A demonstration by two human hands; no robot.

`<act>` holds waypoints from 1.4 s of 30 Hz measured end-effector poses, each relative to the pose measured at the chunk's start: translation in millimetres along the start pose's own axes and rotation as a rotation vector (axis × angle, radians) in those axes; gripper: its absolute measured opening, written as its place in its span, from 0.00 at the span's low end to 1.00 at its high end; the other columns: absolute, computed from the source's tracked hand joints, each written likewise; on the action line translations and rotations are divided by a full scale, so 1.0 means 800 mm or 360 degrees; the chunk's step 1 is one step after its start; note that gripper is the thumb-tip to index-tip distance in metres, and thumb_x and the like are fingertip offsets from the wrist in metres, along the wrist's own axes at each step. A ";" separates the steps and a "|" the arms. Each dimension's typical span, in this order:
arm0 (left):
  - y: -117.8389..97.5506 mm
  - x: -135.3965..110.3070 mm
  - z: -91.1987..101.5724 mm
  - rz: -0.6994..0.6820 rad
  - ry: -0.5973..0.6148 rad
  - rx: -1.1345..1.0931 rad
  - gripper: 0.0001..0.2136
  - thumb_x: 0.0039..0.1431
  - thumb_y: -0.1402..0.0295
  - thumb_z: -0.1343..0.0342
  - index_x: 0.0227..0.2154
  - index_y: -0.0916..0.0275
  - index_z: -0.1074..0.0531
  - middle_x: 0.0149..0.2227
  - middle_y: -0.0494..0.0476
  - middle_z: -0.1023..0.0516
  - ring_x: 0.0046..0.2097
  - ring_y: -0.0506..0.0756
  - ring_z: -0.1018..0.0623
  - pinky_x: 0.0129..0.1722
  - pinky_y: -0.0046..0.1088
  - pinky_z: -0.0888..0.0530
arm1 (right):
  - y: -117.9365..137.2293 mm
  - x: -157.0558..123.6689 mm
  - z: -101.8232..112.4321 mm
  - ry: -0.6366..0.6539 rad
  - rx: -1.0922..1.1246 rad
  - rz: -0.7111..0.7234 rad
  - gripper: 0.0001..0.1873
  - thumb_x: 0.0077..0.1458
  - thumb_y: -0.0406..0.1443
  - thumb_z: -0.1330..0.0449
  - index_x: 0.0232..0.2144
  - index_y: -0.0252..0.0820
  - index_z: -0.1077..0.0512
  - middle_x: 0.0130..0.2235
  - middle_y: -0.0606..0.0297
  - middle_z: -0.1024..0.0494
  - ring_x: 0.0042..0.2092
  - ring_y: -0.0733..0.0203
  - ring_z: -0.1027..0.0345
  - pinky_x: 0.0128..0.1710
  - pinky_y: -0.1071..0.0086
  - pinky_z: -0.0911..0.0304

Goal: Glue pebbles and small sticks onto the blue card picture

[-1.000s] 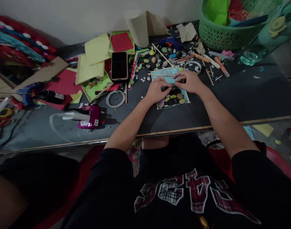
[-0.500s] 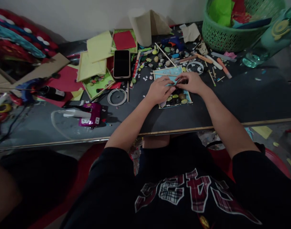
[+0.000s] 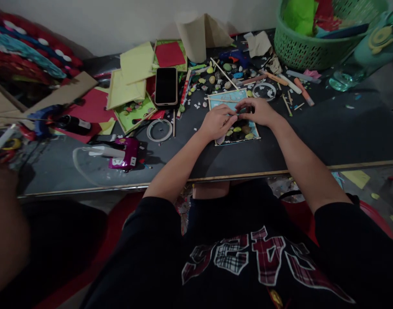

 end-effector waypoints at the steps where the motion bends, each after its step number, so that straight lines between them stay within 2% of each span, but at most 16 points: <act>1: 0.002 0.000 -0.001 0.0034 -0.0040 -0.0030 0.31 0.72 0.49 0.67 0.33 0.60 0.21 0.41 0.60 0.17 0.48 0.59 0.21 0.52 0.41 0.26 | -0.001 0.000 0.000 -0.0009 0.0008 -0.0003 0.16 0.47 0.36 0.31 0.41 0.45 0.23 0.44 0.61 0.18 0.43 0.53 0.25 0.48 0.55 0.28; 4: 0.008 -0.002 -0.002 0.0134 -0.0207 -0.0095 0.34 0.72 0.48 0.73 0.36 0.59 0.21 0.39 0.60 0.17 0.46 0.58 0.20 0.53 0.41 0.26 | -0.006 0.002 -0.002 -0.0088 0.0117 -0.0001 0.12 0.49 0.36 0.32 0.39 0.44 0.23 0.40 0.60 0.18 0.44 0.52 0.23 0.50 0.54 0.28; 7: 0.010 -0.003 0.002 0.0181 -0.0319 -0.0071 0.34 0.71 0.47 0.73 0.37 0.58 0.22 0.40 0.60 0.17 0.47 0.57 0.20 0.54 0.40 0.27 | -0.010 0.003 -0.002 -0.0157 0.0230 -0.0015 0.10 0.51 0.37 0.34 0.39 0.44 0.23 0.39 0.60 0.17 0.44 0.52 0.23 0.51 0.54 0.28; 14: 0.017 -0.002 -0.005 0.0124 -0.0216 0.0088 0.24 0.73 0.54 0.64 0.39 0.59 0.24 0.41 0.59 0.17 0.46 0.59 0.21 0.53 0.42 0.27 | 0.007 -0.004 0.002 -0.0077 0.0081 -0.0075 0.14 0.47 0.39 0.30 0.39 0.45 0.23 0.37 0.60 0.17 0.40 0.53 0.24 0.46 0.54 0.27; 17: 0.019 -0.002 -0.009 0.0115 -0.0176 0.0114 0.17 0.72 0.59 0.58 0.40 0.58 0.24 0.43 0.58 0.17 0.48 0.59 0.21 0.53 0.42 0.27 | 0.016 -0.007 0.003 -0.0063 0.0113 -0.0071 0.15 0.47 0.39 0.30 0.39 0.44 0.23 0.37 0.60 0.17 0.40 0.53 0.24 0.45 0.55 0.27; 21: 0.020 -0.002 -0.009 0.0113 -0.0158 0.0128 0.14 0.70 0.63 0.56 0.42 0.58 0.25 0.44 0.59 0.18 0.50 0.59 0.22 0.54 0.42 0.27 | 0.015 -0.006 0.000 -0.0066 0.0178 -0.0062 0.12 0.46 0.37 0.30 0.36 0.44 0.22 0.35 0.61 0.18 0.41 0.52 0.23 0.46 0.56 0.27; 24: 0.020 -0.002 -0.008 0.0111 -0.0130 0.0134 0.13 0.69 0.64 0.55 0.42 0.58 0.25 0.45 0.59 0.18 0.51 0.60 0.22 0.54 0.43 0.28 | 0.008 -0.002 -0.003 -0.0142 0.0134 -0.0047 0.05 0.52 0.37 0.34 0.33 0.44 0.22 0.32 0.63 0.18 0.41 0.51 0.22 0.47 0.54 0.28; 26: 0.019 -0.002 -0.007 0.0104 -0.0106 0.0139 0.12 0.69 0.65 0.55 0.42 0.58 0.25 0.45 0.60 0.18 0.51 0.60 0.22 0.54 0.42 0.28 | 0.005 -0.001 -0.002 -0.0164 0.0087 -0.0041 0.08 0.59 0.39 0.39 0.32 0.44 0.22 0.32 0.63 0.18 0.41 0.52 0.22 0.49 0.53 0.29; 28: 0.019 -0.002 -0.007 0.0104 -0.0095 0.0134 0.13 0.69 0.66 0.55 0.42 0.59 0.25 0.44 0.60 0.18 0.50 0.60 0.22 0.53 0.42 0.27 | 0.006 -0.003 0.000 -0.0131 0.0094 -0.0042 0.09 0.60 0.40 0.40 0.33 0.44 0.21 0.34 0.63 0.17 0.43 0.51 0.22 0.50 0.52 0.29; 30: 0.020 -0.002 -0.008 0.0107 -0.0092 0.0123 0.12 0.68 0.66 0.55 0.42 0.59 0.25 0.45 0.60 0.19 0.50 0.60 0.22 0.53 0.42 0.27 | 0.009 -0.006 0.004 -0.0037 0.0162 -0.0017 0.07 0.56 0.39 0.35 0.37 0.45 0.21 0.37 0.61 0.17 0.45 0.50 0.22 0.51 0.52 0.29; 32: 0.021 -0.002 -0.009 0.0111 -0.0096 0.0124 0.12 0.68 0.66 0.54 0.42 0.58 0.25 0.45 0.59 0.19 0.50 0.60 0.23 0.53 0.42 0.28 | 0.012 -0.010 0.006 0.0065 0.0248 0.0037 0.14 0.50 0.36 0.31 0.41 0.46 0.21 0.40 0.60 0.17 0.46 0.48 0.22 0.51 0.52 0.28; 34: 0.023 -0.002 -0.011 0.0129 -0.0109 0.0138 0.11 0.68 0.66 0.54 0.42 0.58 0.25 0.45 0.59 0.19 0.50 0.60 0.23 0.53 0.41 0.28 | 0.011 -0.011 0.007 0.0115 0.0297 0.0062 0.18 0.48 0.33 0.31 0.44 0.46 0.21 0.40 0.59 0.17 0.47 0.48 0.22 0.51 0.52 0.28; 38: 0.025 -0.003 -0.012 0.0171 -0.0123 0.0159 0.11 0.67 0.66 0.53 0.43 0.58 0.25 0.45 0.60 0.19 0.50 0.60 0.23 0.53 0.41 0.28 | 0.000 -0.005 -0.002 0.0018 0.0303 0.0022 0.18 0.51 0.31 0.36 0.47 0.45 0.23 0.39 0.59 0.17 0.47 0.50 0.22 0.51 0.54 0.28; 42: 0.021 -0.002 -0.009 0.0176 -0.0072 0.0194 0.12 0.68 0.67 0.54 0.44 0.60 0.25 0.46 0.60 0.19 0.51 0.61 0.24 0.54 0.41 0.28 | -0.004 0.000 -0.011 -0.0036 0.0183 0.0057 0.19 0.56 0.34 0.38 0.51 0.43 0.25 0.38 0.60 0.18 0.44 0.50 0.22 0.53 0.53 0.30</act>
Point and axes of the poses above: each hand's wrist, its own x-axis towards the middle knuckle, its own z-axis out of the back of the hand, y = z × x, the point moved 2 cm from there along x, towards the middle knuckle
